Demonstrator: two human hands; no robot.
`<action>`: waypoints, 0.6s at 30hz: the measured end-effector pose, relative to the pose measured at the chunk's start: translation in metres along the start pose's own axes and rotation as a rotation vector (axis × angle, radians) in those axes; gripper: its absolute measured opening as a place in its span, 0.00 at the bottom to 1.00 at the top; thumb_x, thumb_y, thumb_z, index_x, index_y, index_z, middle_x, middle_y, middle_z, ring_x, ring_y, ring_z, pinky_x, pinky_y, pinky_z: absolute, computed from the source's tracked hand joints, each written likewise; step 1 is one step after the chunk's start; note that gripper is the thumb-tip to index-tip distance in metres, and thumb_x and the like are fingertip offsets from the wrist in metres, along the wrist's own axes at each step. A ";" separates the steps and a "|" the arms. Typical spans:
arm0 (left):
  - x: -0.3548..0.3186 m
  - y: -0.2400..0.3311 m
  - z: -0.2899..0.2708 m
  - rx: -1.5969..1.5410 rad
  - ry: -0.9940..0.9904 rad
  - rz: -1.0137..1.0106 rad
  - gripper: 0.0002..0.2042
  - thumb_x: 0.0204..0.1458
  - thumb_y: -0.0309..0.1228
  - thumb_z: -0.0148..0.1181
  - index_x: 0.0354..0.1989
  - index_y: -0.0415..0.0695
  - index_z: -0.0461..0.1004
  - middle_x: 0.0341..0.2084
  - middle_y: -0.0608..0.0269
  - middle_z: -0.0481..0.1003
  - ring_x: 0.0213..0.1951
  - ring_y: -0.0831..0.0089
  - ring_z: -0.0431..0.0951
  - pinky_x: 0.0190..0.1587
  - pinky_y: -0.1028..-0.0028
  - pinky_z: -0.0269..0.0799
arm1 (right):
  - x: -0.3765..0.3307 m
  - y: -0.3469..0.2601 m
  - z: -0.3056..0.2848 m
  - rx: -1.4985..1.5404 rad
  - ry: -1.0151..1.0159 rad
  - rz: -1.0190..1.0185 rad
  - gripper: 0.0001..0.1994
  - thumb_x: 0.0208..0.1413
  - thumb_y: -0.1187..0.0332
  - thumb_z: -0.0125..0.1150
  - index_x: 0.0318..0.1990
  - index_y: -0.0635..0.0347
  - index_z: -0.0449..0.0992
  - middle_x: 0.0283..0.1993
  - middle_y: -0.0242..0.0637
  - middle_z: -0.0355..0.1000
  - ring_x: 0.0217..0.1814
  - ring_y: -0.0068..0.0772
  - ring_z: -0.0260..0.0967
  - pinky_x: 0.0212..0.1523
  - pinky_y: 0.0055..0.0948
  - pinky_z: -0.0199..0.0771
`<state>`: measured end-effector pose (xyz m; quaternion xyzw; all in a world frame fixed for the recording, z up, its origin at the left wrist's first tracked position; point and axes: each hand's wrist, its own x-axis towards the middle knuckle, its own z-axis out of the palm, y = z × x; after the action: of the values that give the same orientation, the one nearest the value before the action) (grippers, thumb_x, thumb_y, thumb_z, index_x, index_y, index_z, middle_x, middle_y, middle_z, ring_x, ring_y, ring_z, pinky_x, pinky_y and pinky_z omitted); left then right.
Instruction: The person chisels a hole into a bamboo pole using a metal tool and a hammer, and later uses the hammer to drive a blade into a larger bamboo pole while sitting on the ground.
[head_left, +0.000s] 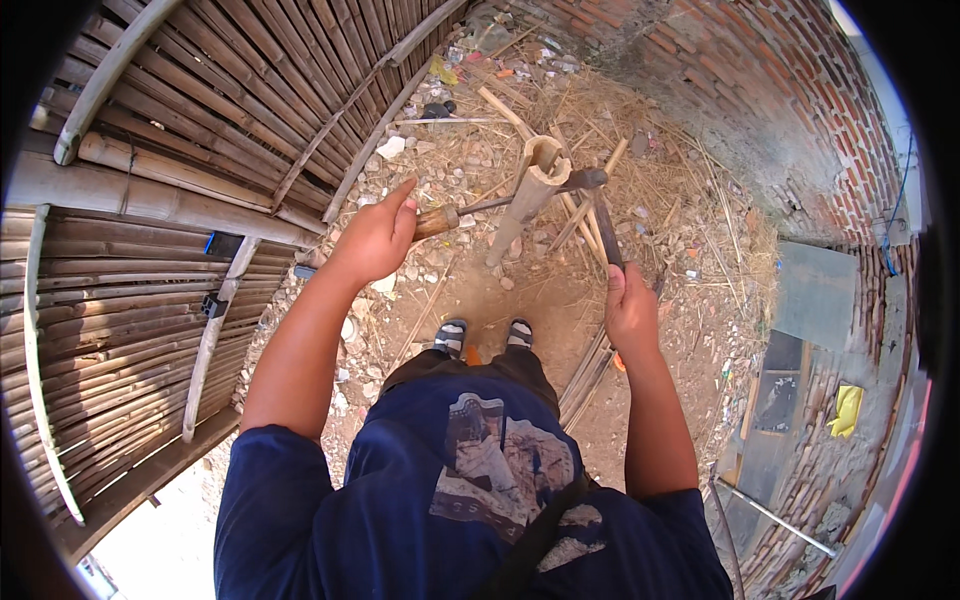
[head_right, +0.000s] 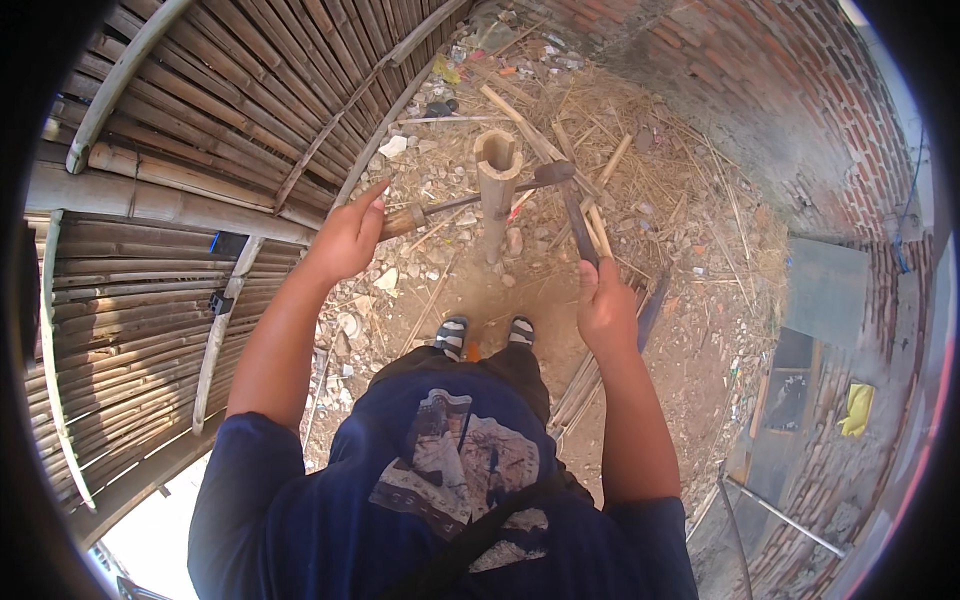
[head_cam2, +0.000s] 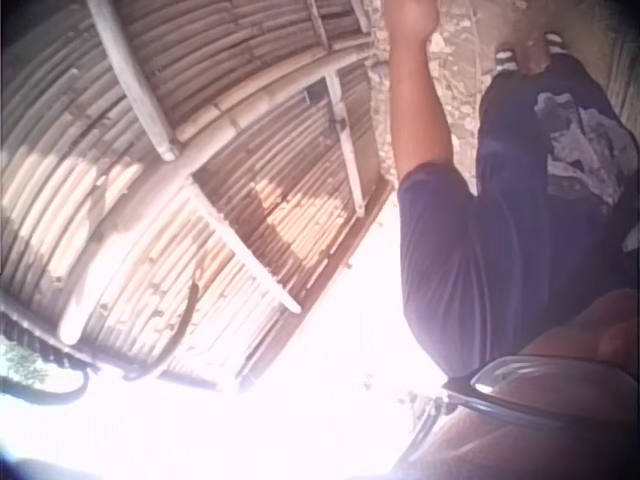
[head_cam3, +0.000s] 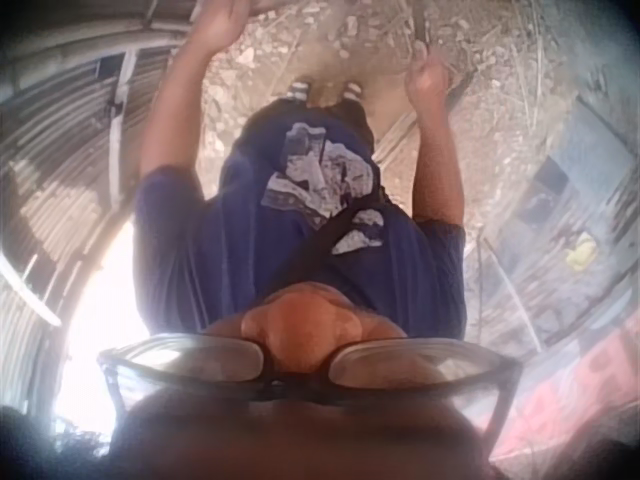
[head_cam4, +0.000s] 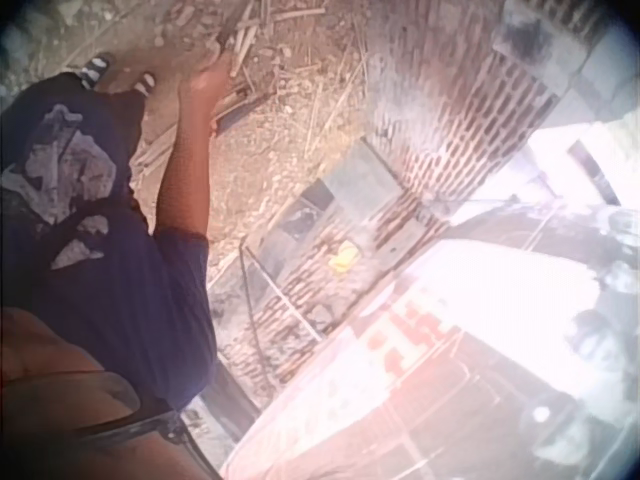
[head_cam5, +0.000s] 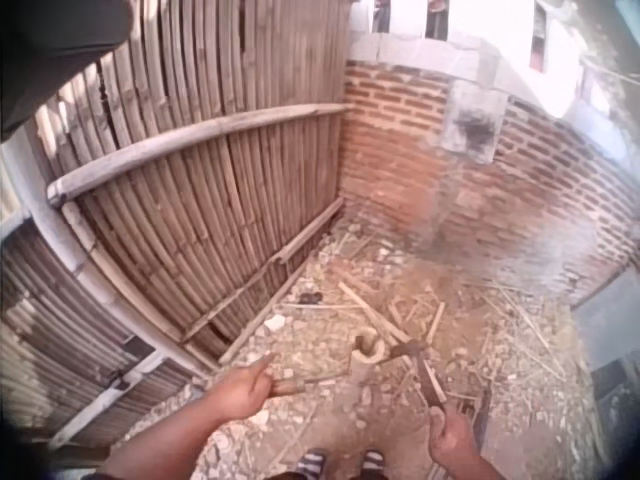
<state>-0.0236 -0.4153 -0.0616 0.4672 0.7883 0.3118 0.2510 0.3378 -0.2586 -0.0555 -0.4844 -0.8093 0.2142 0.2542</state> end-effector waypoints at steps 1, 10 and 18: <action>0.002 0.000 0.000 0.002 0.008 0.012 0.26 0.71 0.43 0.41 0.69 0.39 0.67 0.34 0.32 0.80 0.42 0.36 0.81 0.50 0.51 0.74 | 0.000 0.010 0.008 -0.049 -0.039 -0.026 0.23 0.76 0.49 0.45 0.40 0.63 0.70 0.22 0.38 0.65 0.24 0.31 0.65 0.27 0.35 0.63; 0.008 0.002 0.000 0.026 0.008 0.029 0.25 0.71 0.43 0.42 0.69 0.41 0.68 0.31 0.34 0.80 0.40 0.37 0.81 0.48 0.50 0.74 | 0.009 -0.017 -0.009 0.068 -0.054 0.071 0.20 0.75 0.53 0.50 0.41 0.64 0.72 0.25 0.58 0.70 0.26 0.63 0.70 0.31 0.50 0.69; 0.009 0.001 -0.008 0.024 0.025 0.014 0.24 0.71 0.41 0.43 0.68 0.40 0.69 0.29 0.35 0.79 0.39 0.37 0.81 0.47 0.51 0.73 | 0.032 -0.034 -0.045 0.201 -0.053 0.061 0.20 0.75 0.52 0.47 0.42 0.64 0.71 0.23 0.51 0.68 0.22 0.50 0.65 0.29 0.43 0.67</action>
<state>-0.0325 -0.4089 -0.0568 0.4716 0.7918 0.3102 0.2333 0.3298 -0.2402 0.0057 -0.4750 -0.7750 0.3146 0.2735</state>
